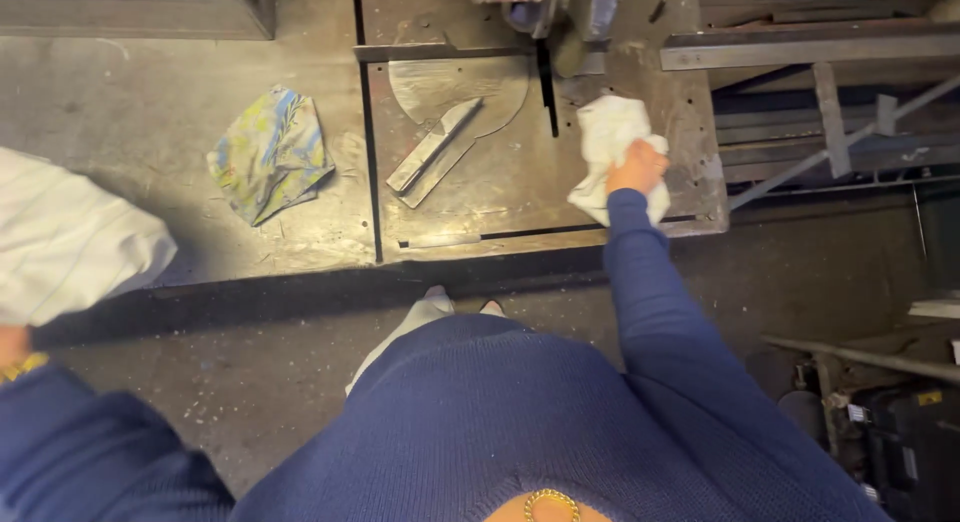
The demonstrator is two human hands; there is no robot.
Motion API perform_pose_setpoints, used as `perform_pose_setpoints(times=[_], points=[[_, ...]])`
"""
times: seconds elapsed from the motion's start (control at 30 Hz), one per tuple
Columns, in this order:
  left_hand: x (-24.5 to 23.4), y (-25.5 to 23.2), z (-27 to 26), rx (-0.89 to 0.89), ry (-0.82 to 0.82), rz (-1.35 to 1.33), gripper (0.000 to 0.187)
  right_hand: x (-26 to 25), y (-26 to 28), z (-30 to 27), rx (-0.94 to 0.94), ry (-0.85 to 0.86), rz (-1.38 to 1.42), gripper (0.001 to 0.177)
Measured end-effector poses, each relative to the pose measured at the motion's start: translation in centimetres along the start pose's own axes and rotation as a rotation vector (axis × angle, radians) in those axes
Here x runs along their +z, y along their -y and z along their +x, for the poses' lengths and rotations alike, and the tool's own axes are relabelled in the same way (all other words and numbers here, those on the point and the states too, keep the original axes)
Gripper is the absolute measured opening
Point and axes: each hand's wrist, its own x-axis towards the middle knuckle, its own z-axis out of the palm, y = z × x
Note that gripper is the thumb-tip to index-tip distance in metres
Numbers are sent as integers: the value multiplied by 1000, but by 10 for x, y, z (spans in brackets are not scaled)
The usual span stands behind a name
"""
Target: The person wipes the surface of a metal workbench and the frame of a nearby machine with a cloth, moving a pair of gloves, a wire, and a blue toolbox aside to reach all areas.
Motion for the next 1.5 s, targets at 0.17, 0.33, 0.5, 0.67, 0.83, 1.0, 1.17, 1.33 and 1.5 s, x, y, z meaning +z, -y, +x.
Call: perform_pose_setpoints(times=[0.17,0.33,0.5,0.67,0.83,1.0,1.17,1.33,1.5], points=[[79,100,80,93,-257,360,53,-71,58,-83,-481,-13,286,58],[167,-86,-86,579,112,429,74,-84,13,-120,-610,-49,424,63],[253,-105,-127,913,140,451,97,-31,-71,-87,-440,-96,207,56],[284,-51,-92,1055,-89,590,14,-56,-114,-16,-193,4,-147,27],[184,-201,-257,1086,-161,204,6,1,-118,73,26,-54,57,39],[259,-241,-385,1250,-81,92,19,40,-44,123,107,61,-101,52],[350,-277,-508,1279,246,132,15,34,-3,35,-708,-298,502,42],[405,-266,-544,1337,273,266,15,-7,-85,9,-832,-54,570,55],[427,-247,-550,1317,305,290,13,5,-133,64,-531,-143,487,55]])
